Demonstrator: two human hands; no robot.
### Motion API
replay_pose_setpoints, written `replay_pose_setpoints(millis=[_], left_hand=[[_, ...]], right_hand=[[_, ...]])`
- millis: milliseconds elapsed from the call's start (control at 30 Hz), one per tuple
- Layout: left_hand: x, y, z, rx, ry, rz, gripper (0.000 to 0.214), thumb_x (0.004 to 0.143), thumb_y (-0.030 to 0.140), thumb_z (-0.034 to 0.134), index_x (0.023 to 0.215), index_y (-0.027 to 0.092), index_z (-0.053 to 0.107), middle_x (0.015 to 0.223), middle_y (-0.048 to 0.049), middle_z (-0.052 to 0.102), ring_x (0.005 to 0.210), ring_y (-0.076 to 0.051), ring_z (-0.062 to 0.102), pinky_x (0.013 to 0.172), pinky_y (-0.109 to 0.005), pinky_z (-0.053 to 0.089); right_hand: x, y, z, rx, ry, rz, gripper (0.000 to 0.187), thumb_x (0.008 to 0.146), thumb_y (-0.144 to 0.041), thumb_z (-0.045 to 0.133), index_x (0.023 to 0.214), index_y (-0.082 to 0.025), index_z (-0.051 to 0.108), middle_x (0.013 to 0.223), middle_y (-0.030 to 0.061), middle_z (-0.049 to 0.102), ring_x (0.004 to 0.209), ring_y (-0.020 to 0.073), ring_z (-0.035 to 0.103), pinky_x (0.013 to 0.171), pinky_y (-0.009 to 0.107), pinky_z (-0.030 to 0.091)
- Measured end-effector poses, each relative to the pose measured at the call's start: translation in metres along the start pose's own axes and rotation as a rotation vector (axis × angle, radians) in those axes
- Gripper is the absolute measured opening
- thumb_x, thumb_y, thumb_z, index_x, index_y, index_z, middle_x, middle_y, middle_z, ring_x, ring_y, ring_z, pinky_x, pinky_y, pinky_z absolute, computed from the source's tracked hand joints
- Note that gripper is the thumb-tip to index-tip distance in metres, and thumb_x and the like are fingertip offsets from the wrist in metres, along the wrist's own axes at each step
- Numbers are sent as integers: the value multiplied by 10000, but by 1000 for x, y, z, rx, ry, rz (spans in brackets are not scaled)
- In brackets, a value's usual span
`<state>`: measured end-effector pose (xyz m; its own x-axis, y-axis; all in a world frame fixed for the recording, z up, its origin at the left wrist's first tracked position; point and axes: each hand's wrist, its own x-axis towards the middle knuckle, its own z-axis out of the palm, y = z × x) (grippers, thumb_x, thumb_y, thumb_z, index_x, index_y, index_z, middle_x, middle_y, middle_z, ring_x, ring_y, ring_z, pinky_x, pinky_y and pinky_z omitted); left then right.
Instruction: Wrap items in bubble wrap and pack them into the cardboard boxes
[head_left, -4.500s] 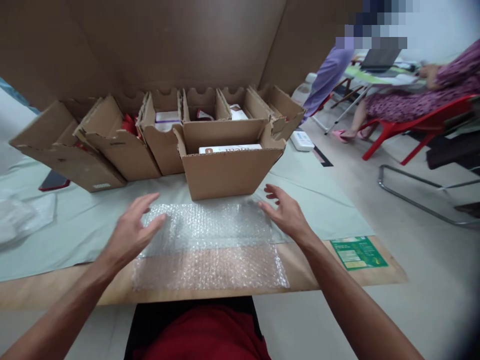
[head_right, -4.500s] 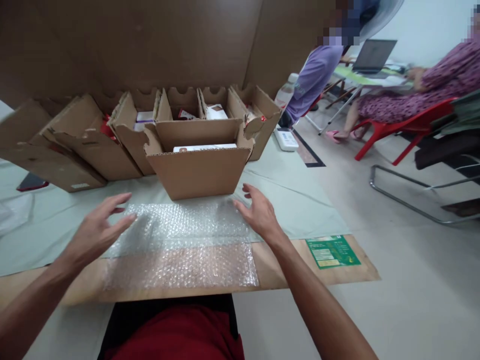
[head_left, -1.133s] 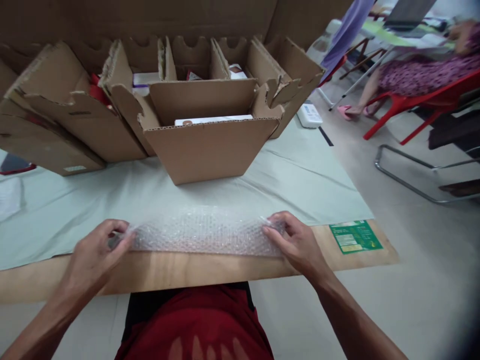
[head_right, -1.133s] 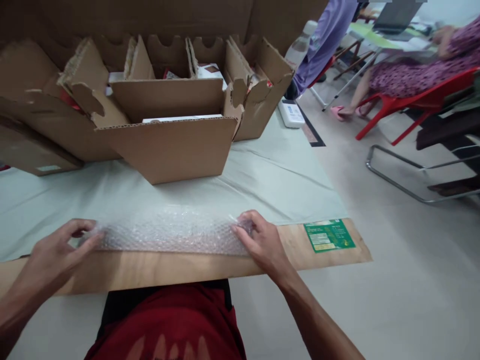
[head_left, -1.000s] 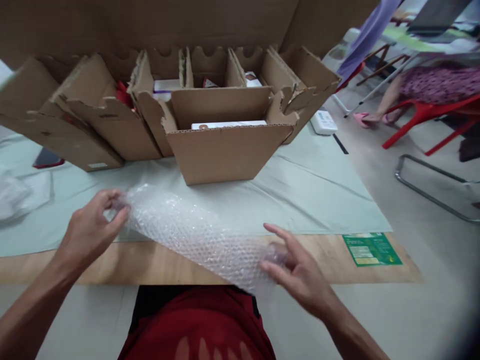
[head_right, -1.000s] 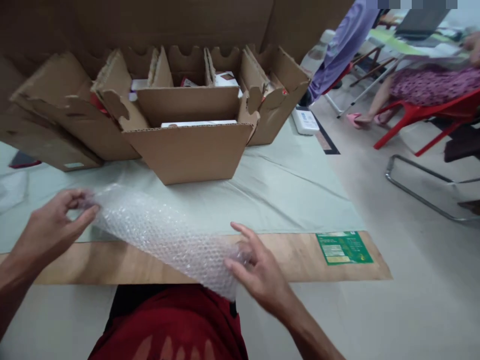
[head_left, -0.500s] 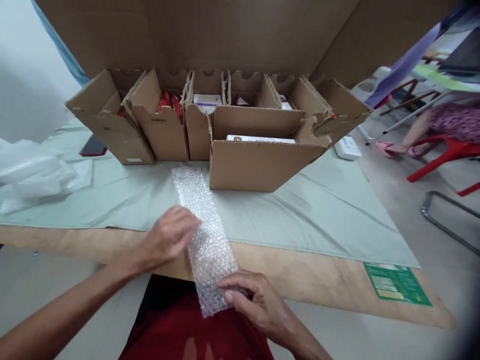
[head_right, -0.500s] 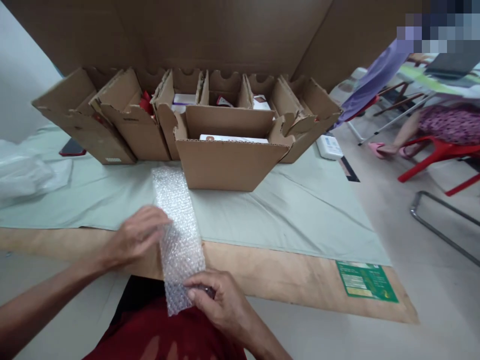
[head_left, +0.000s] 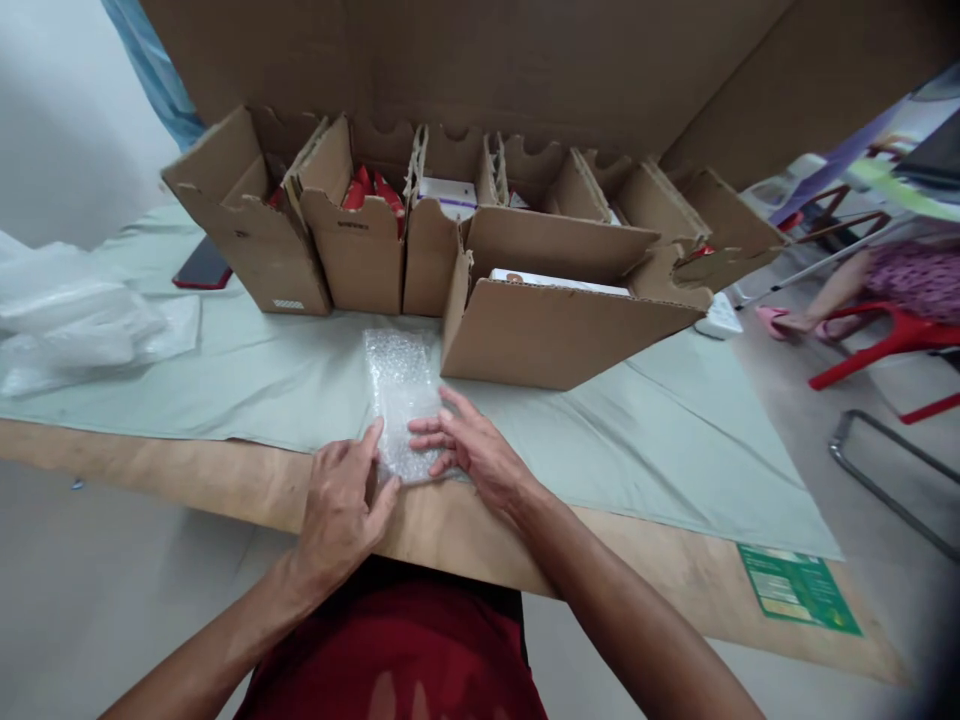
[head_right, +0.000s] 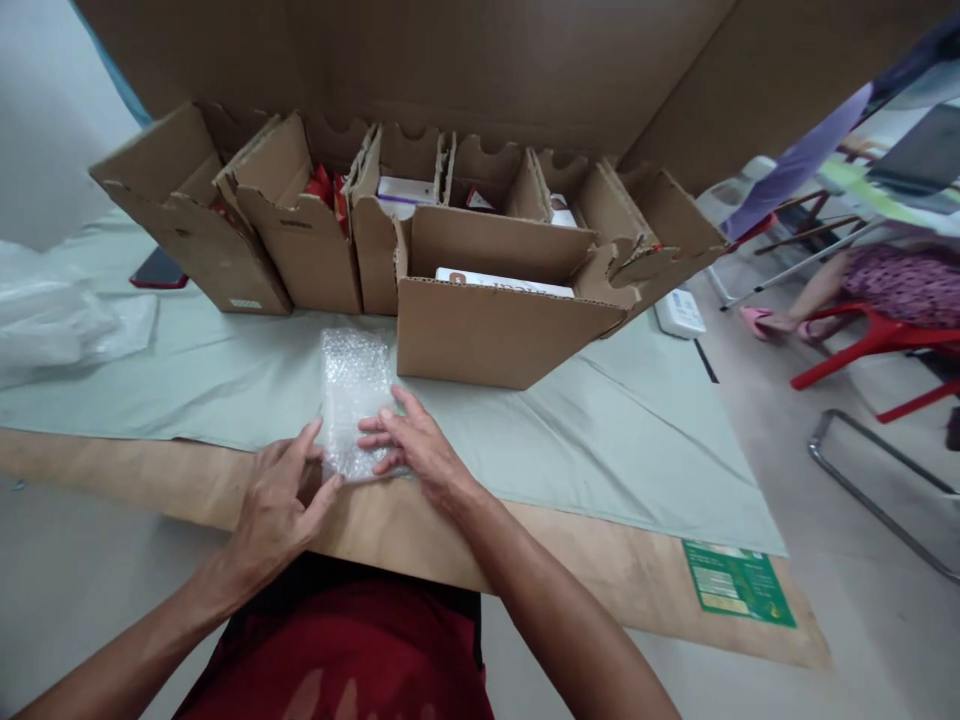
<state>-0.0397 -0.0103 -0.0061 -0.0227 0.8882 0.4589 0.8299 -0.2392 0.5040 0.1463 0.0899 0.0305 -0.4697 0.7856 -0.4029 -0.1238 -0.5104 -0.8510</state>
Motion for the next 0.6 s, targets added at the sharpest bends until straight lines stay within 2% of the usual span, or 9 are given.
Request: replay_pose_setpoints(millis=[67, 167, 267, 333, 400, 500, 600], left_hand=[[-1, 1, -1, 118, -25, 64, 446, 982, 263, 568, 1416, 165, 553, 972, -90, 690, 910, -273, 599, 850, -441, 479], [-1, 2, -4, 161, -75, 88, 311, 982, 254, 572, 1263, 156, 661, 988, -103, 674, 917, -278, 577, 844, -444, 459], [1, 2, -6, 177, -72, 81, 269, 974, 262, 582, 1192, 164, 705, 993, -114, 656, 924, -285, 566, 838, -447, 454], [2, 1, -6, 174, -72, 87, 258, 970, 276, 590, 1169, 172, 717, 1005, -120, 651, 928, -289, 564, 828, -448, 456], [2, 0, -6, 162, -82, 95, 252, 968, 287, 598, 1164, 186, 720, 1014, -119, 645, 935, -289, 566, 829, -449, 464], [1, 0, -7, 171, -75, 95, 259, 960, 313, 618, 1165, 192, 718, 1034, -127, 627, 945, -294, 570, 837, -461, 486], [1, 6, -13, 207, -30, 107, 329, 928, 346, 677, 1201, 164, 698, 1211, -194, 601, 1079, -349, 567, 916, -530, 495]], right_hand=[[1, 4, 0, -33, 0, -15, 893, 933, -445, 698, 1640, -237, 195, 1213, 126, 735, 998, 227, 737, 629, 275, 578], [-3, 6, -4, -94, -59, -54, 876, 938, -421, 681, 1645, -264, 190, 1293, 130, 705, 1044, 230, 730, 658, 285, 593], [-11, 5, -11, -339, -98, -229, 656, 975, -347, 595, 1583, -278, 358, 1305, 120, 702, 1092, 235, 713, 775, 364, 616], [-18, 6, -17, -677, -104, -450, 517, 957, -239, 580, 1470, -271, 527, 1323, 109, 697, 1191, 249, 668, 952, 458, 579], [-23, 10, -22, -1057, -134, -646, 464, 914, -147, 597, 1367, -244, 625, 1398, 119, 660, 1306, 279, 592, 1082, 530, 493], [-24, 18, -27, -1422, -175, -806, 374, 932, -104, 577, 1278, -210, 673, 1446, 147, 631, 1356, 308, 550, 1065, 524, 485], [-19, 22, -25, -1480, -144, -902, 286, 1001, -116, 513, 1208, -194, 695, 1299, 138, 726, 1229, 276, 639, 974, 450, 515]])
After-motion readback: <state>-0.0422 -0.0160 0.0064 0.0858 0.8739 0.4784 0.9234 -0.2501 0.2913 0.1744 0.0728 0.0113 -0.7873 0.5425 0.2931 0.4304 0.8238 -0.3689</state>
